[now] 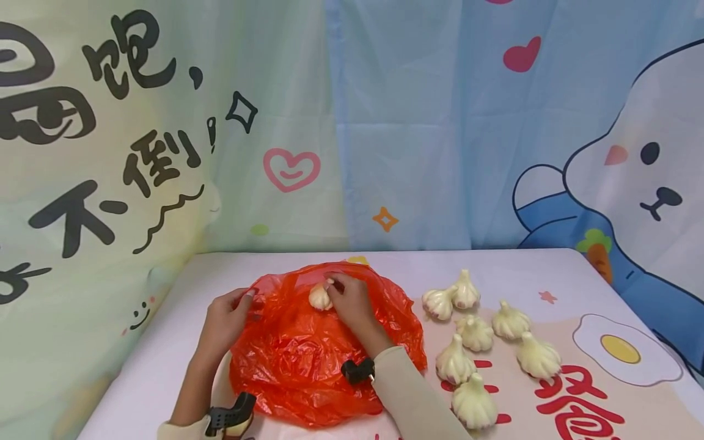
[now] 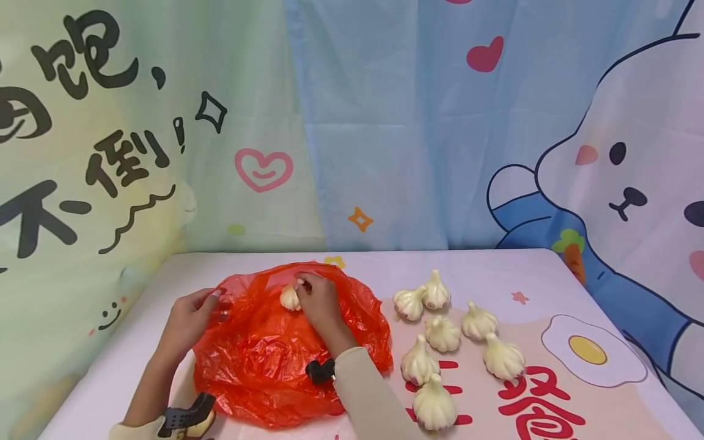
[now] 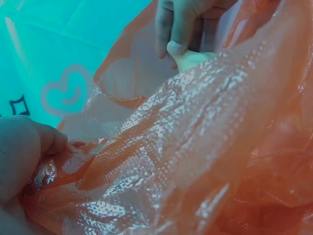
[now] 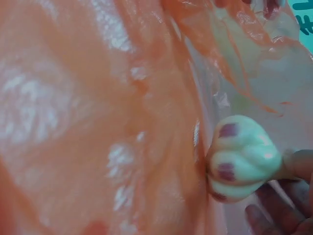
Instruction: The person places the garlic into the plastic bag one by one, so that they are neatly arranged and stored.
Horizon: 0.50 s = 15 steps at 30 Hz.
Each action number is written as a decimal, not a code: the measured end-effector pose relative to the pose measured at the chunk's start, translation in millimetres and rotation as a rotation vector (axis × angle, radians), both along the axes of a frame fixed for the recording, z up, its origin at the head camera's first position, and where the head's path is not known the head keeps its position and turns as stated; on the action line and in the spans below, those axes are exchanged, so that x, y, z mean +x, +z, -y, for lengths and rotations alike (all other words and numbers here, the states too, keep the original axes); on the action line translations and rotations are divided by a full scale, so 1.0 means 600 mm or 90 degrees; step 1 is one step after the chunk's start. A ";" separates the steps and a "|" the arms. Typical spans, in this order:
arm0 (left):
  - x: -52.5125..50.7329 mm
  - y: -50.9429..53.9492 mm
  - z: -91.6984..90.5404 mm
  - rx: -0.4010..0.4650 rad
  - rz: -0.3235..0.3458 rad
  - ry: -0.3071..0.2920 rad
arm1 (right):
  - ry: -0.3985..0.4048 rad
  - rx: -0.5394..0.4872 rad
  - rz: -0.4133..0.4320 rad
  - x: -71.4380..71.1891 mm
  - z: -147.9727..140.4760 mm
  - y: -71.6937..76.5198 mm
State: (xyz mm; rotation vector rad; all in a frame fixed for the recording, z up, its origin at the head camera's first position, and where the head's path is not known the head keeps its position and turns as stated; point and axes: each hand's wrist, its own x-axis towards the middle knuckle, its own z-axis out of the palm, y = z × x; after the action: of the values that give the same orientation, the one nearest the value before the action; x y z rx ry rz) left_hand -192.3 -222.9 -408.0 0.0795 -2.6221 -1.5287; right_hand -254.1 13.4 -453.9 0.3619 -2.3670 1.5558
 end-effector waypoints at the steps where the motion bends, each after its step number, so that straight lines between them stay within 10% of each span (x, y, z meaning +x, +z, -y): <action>1: 0.000 0.000 0.000 -0.002 0.000 0.001 | 0.000 -0.001 0.007 0.000 0.000 -0.001; 15: 0.001 0.004 -0.003 -0.022 0.006 0.011 | 0.081 0.098 0.069 -0.003 -0.010 -0.002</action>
State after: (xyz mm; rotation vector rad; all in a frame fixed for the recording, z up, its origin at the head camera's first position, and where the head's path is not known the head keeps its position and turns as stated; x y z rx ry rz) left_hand -191.7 -221.0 -405.8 0.1071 -2.6479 -1.4801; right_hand -256.1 19.3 -454.8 0.4817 -2.6026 1.4845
